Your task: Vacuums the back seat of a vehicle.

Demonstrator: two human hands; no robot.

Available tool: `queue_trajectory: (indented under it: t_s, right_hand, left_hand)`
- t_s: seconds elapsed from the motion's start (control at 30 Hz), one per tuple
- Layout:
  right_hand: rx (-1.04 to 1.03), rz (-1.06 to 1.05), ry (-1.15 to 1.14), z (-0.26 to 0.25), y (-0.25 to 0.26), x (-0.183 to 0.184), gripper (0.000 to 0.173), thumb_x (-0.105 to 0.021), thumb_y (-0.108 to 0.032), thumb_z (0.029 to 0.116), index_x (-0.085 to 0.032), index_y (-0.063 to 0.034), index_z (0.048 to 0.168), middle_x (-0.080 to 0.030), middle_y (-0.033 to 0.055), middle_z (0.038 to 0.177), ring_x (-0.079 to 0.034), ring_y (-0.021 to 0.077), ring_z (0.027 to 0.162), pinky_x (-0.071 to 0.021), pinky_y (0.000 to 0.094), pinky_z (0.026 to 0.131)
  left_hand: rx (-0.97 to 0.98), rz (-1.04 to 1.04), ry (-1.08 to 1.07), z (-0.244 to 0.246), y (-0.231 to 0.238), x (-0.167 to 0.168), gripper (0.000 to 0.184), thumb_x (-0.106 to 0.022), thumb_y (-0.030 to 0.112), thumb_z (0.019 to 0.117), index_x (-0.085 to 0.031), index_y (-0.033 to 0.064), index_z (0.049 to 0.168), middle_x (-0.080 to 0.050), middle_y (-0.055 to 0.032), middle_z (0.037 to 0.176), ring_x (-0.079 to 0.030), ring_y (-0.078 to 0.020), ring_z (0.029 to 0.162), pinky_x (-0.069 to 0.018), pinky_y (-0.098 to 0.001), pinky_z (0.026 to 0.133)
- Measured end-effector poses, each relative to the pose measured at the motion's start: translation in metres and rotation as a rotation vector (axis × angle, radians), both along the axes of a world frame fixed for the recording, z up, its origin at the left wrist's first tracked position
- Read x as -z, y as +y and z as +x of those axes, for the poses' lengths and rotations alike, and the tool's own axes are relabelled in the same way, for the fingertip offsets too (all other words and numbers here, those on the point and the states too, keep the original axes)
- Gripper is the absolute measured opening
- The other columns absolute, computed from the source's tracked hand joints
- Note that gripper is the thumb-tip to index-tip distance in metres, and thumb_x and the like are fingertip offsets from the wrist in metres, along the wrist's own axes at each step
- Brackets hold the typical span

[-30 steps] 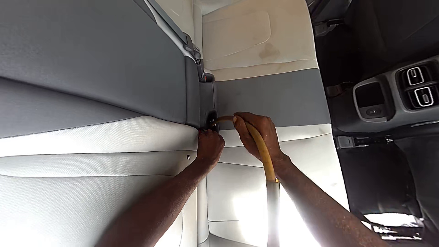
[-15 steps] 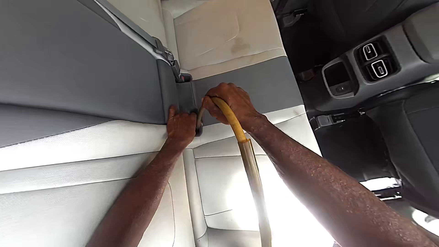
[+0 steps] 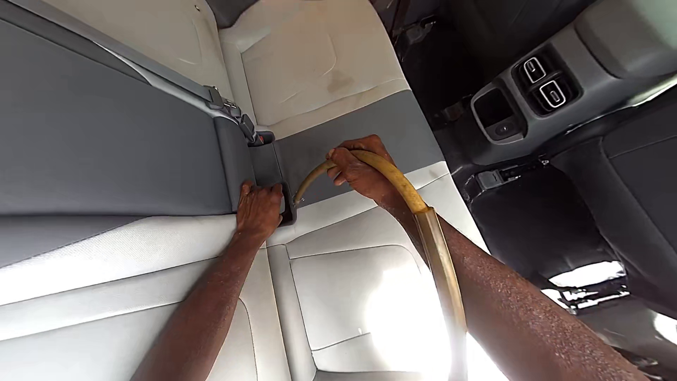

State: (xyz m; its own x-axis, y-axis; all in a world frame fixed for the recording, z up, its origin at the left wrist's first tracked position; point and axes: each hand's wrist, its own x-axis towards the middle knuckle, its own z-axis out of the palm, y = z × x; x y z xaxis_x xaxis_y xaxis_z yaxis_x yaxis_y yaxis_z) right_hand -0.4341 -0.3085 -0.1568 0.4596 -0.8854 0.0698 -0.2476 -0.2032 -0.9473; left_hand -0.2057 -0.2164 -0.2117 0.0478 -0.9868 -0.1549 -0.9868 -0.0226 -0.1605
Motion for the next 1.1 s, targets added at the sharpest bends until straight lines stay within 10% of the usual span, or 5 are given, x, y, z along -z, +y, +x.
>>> queue_trajectory:
  t_s: [0.17, 0.4, 0.6, 0.87, 1.1]
  right_hand:
    - [-0.025, -0.038, -0.025, -0.024, -0.013, -0.061, 0.028, -0.052, -0.020, 0.1060, -0.072, -0.0066, 0.092, -0.074, -0.0007, 0.075, -0.067, 0.0044, 0.059, -0.0514, 0.0213, 0.049]
    - [0.024, -0.061, -0.040, 0.011, -0.070, -0.142, 0.026, -0.052, -0.022, 0.1091, -0.070, -0.0056, 0.101, -0.074, 0.0006, 0.082, -0.070, 0.0059, 0.063, -0.0541, 0.0209, 0.051]
    - [-0.098, -0.050, 0.079, 0.079, -0.150, -0.139, 0.029, -0.051, -0.026, 0.1088, -0.070, -0.0085, 0.094, -0.073, 0.0003, 0.074, -0.069, 0.0071, 0.059, -0.0514, 0.0214, 0.047]
    - [-0.177, 0.038, 0.054, 0.103, -0.209, -0.105, 0.031, -0.052, -0.023, 0.1082, -0.072, -0.0056, 0.092, -0.073, 0.0024, 0.072, -0.068, 0.0073, 0.058, -0.0534, 0.0225, 0.049]
    - [-0.243, -0.102, -0.001, 0.092, -0.219, -0.098, 0.031, -0.053, -0.018, 0.1060, -0.071, -0.0097, 0.083, -0.074, -0.0006, 0.072, -0.070, 0.0051, 0.060, -0.0537, 0.0217, 0.050]
  left_hand:
    - [-0.064, -0.080, 0.209, -0.003, -0.027, 0.021, 0.042, -0.062, 0.020, 0.1014, -0.058, 0.0037, 0.140, -0.068, -0.0189, 0.127, -0.063, -0.0358, 0.122, -0.0443, -0.0518, 0.109]
    - [-0.526, -0.124, 0.465, 0.004, -0.100, 0.080, 0.108, -0.059, 0.073, 0.0899, -0.021, 0.0028, 0.163, -0.012, -0.0196, 0.171, -0.009, -0.0391, 0.158, -0.0096, -0.0632, 0.124]
    - [-0.556, -0.014, 0.512, 0.016, -0.112, 0.085, 0.123, -0.064, 0.078, 0.0818, -0.001, 0.0172, 0.167, 0.010, -0.0072, 0.174, 0.014, -0.0352, 0.158, 0.0058, -0.0683, 0.121]
    - [-0.698, -0.005, 0.506, 0.014, -0.117, 0.074, 0.138, -0.080, 0.082, 0.0597, -0.009, 0.0300, 0.166, -0.001, -0.0014, 0.174, 0.003, -0.0329, 0.159, -0.0108, -0.0637, 0.123]
    - [-0.573, -0.200, 0.191, 0.010, -0.125, 0.104, 0.117, -0.033, 0.095, 0.0794, -0.033, 0.0106, 0.161, -0.019, -0.0071, 0.172, -0.011, -0.0336, 0.159, -0.0102, -0.0636, 0.123]
